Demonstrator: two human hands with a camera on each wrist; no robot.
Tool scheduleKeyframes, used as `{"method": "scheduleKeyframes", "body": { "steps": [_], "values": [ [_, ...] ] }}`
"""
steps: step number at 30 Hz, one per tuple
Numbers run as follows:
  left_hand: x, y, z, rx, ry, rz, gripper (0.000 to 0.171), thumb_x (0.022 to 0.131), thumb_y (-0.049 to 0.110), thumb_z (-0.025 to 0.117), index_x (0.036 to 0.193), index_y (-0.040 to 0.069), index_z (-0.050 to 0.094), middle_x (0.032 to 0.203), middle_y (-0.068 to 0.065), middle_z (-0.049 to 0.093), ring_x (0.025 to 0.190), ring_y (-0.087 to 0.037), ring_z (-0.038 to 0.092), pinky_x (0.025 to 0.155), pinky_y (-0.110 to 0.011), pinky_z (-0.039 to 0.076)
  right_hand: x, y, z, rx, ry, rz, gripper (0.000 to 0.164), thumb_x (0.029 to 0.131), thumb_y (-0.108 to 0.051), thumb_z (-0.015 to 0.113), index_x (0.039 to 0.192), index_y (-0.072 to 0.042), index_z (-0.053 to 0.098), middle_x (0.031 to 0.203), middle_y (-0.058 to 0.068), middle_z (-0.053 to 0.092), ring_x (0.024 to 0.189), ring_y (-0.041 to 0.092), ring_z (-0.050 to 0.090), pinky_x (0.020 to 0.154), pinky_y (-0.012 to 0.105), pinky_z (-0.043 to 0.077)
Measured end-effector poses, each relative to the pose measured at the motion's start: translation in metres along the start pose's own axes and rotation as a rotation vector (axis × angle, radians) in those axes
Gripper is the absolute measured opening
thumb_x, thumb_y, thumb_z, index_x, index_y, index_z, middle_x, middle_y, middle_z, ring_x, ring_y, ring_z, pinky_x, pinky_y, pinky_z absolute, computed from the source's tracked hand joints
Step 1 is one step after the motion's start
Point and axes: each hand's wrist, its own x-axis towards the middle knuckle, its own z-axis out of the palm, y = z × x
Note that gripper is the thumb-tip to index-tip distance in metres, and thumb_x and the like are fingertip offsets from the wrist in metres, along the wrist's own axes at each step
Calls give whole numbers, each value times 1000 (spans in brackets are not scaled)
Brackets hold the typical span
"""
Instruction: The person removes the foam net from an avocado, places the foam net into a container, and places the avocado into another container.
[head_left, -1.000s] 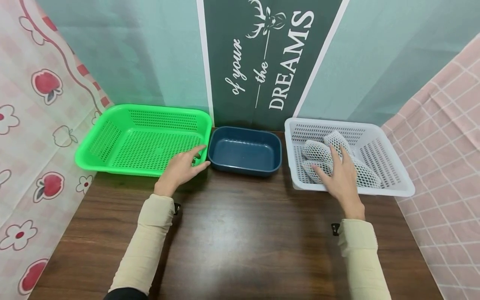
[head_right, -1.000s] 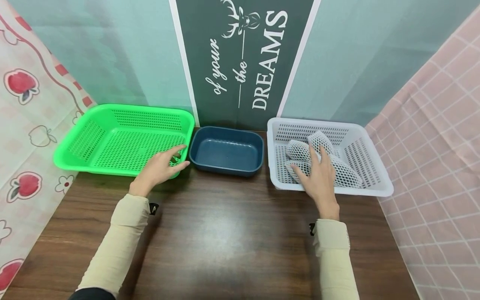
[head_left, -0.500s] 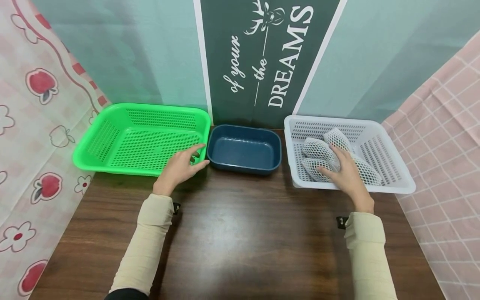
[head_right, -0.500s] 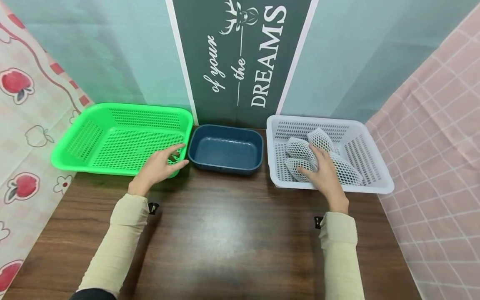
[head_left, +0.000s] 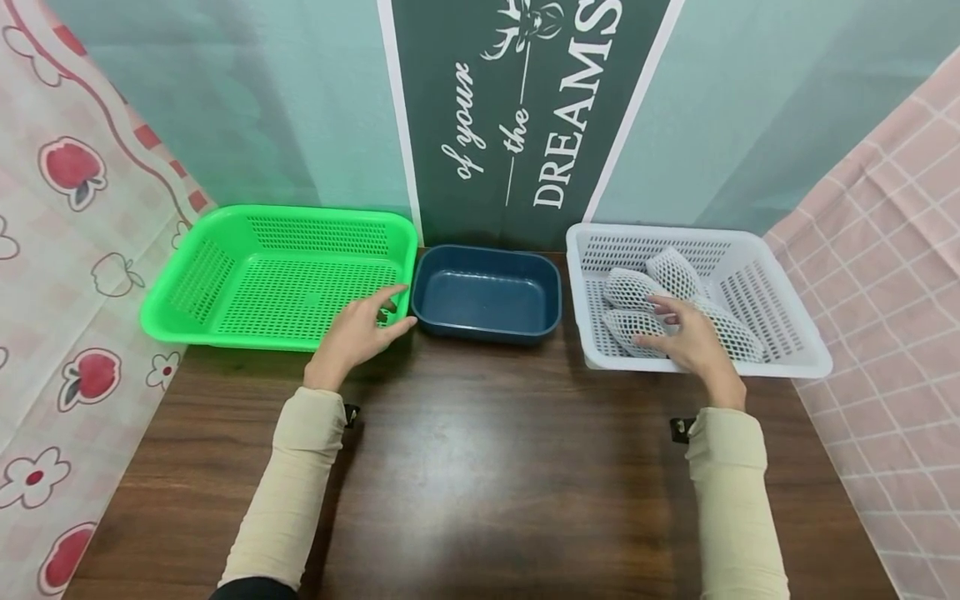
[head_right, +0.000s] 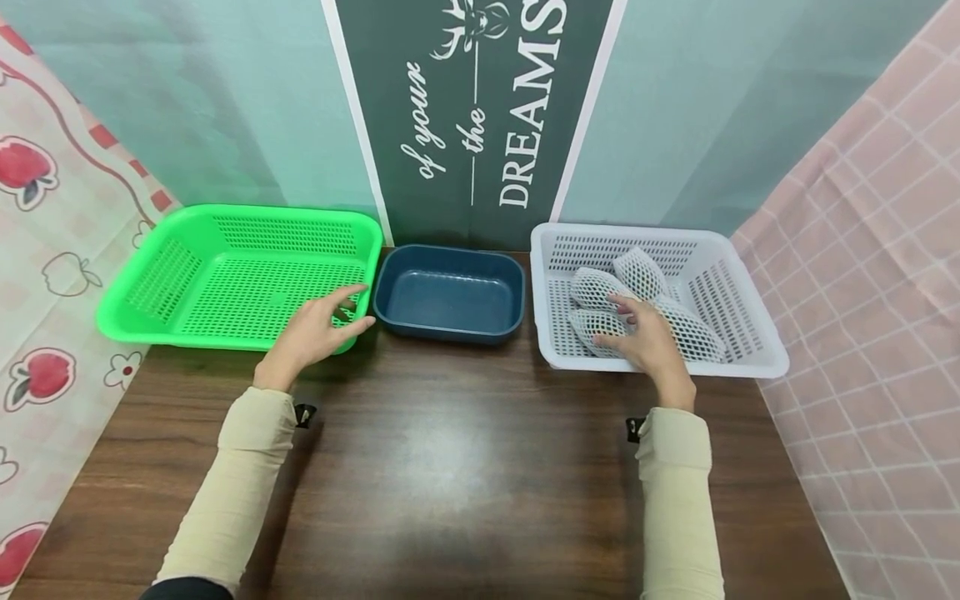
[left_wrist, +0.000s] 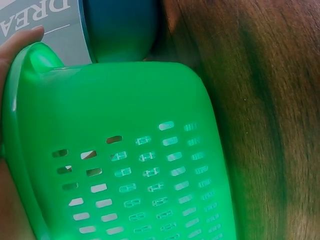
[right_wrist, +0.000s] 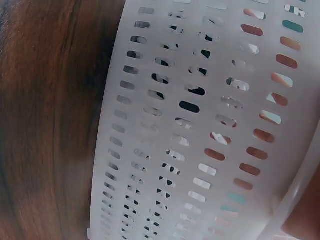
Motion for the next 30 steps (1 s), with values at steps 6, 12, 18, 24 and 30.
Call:
{"method": "scheduleKeyframes", "body": {
  "steps": [6, 12, 18, 24, 30],
  "values": [
    [-2, 0, -1, 3, 10, -22, 64, 95, 46, 63, 151, 24, 42, 125, -17, 66, 109, -36, 67, 91, -53, 52, 7, -4, -1, 12, -118, 65, 86, 86, -28, 78, 154, -6, 31, 154, 29, 36, 139, 54, 32, 109, 66, 31],
    [-3, -1, -1, 20, 32, -18, 63, 95, 48, 63, 150, 24, 43, 124, -17, 67, 106, -35, 68, 88, -52, 53, 12, -9, -4, -45, -175, 99, 83, 87, -28, 75, 154, -5, 31, 157, 30, 28, 142, 54, 25, 111, 68, 26],
    [-1, 0, 0, 39, 49, -19, 63, 94, 47, 63, 149, 24, 44, 123, -16, 68, 105, -34, 68, 84, -51, 54, 15, -11, -4, -88, -195, 143, 84, 87, -32, 76, 155, -8, 32, 158, 30, 25, 142, 54, 25, 111, 69, 26],
    [0, -1, 2, 59, 52, -22, 63, 95, 49, 62, 149, 24, 44, 122, -15, 68, 102, -32, 69, 81, -50, 54, 15, -11, -2, -80, -220, 184, 89, 86, -35, 76, 156, -8, 28, 160, 29, 22, 142, 53, 25, 111, 69, 26],
    [0, 1, 5, 63, 48, -12, 62, 94, 48, 63, 149, 23, 45, 120, -15, 69, 99, -31, 69, 79, -49, 54, 11, -8, 0, -78, -235, 210, 91, 85, -38, 76, 155, -7, 27, 159, 30, 22, 142, 55, 24, 111, 69, 25]
  ]
}}
